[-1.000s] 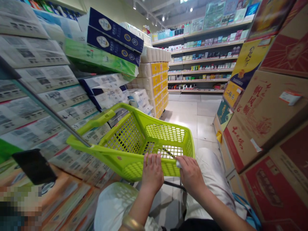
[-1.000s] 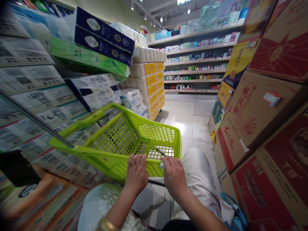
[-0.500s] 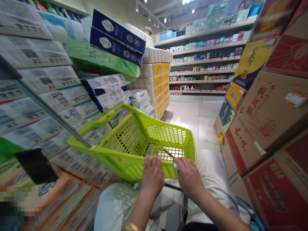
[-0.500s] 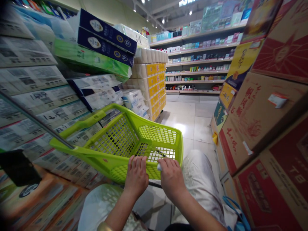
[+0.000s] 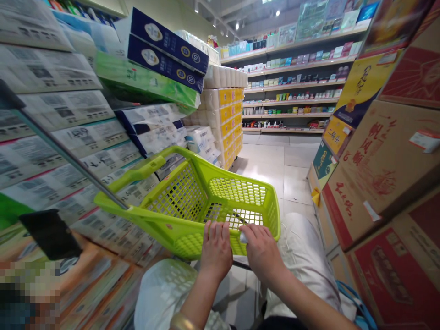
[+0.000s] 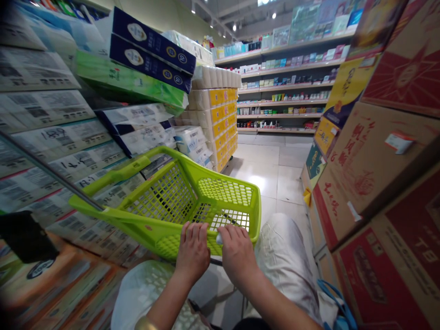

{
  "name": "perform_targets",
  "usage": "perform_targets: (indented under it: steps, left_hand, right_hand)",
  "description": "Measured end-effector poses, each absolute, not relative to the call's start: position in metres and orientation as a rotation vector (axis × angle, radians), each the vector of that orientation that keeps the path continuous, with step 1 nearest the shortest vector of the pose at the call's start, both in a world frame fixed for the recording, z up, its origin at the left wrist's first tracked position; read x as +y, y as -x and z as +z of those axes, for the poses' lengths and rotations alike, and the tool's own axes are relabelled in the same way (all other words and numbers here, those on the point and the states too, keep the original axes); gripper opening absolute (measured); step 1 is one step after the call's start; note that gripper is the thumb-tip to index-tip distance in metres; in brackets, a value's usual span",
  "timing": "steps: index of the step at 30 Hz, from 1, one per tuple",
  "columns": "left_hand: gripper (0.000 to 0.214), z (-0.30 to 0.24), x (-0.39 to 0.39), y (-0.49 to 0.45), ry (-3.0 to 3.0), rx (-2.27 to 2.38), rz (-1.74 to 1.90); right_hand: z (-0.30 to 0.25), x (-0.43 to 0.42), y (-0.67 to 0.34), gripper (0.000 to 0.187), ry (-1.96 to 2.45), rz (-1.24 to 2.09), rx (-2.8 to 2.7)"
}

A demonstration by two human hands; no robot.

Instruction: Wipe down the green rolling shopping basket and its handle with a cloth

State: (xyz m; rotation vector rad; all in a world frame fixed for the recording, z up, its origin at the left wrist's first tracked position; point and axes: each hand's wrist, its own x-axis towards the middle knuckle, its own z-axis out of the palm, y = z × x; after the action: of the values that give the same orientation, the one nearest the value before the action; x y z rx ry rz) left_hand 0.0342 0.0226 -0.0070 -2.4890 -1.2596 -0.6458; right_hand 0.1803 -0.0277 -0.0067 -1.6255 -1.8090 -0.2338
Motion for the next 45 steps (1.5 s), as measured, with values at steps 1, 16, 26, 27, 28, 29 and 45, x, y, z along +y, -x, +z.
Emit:
perform_targets:
  steps: [1,16,26,27,28,29,45]
  left_hand:
    - [0.057,-0.008,0.022,-0.034,2.488,-1.261,-0.651]
    - [0.052,-0.006,0.022,-0.032,2.478,-1.236,-0.659]
    - [0.051,-0.006,0.020,-0.036,2.457,-1.245,-0.667]
    - [0.050,-0.006,0.021,-0.035,2.454,-1.239,-0.670]
    - [0.048,-0.006,0.021,-0.034,2.451,-1.231,-0.674]
    - [0.048,-0.006,0.022,-0.033,2.450,-1.221,-0.678]
    - [0.052,-0.008,0.020,-0.035,2.447,-1.224,-0.687]
  right_hand:
    - [-0.009,-0.033,-0.186,0.042,1.643,-0.227,-1.797]
    - [-0.002,-0.024,-0.171,0.039,1.630,-0.204,-1.834]
    - [-0.002,-0.026,-0.172,0.036,1.709,-0.188,-1.769]
    - [0.001,-0.021,-0.165,0.033,1.697,-0.182,-1.787]
    - [0.002,-0.017,-0.158,0.030,1.681,-0.172,-1.810]
    - [0.004,-0.014,-0.154,0.028,1.663,-0.158,-1.835]
    - [-0.006,-0.033,-0.180,0.043,1.718,-0.150,-1.756]
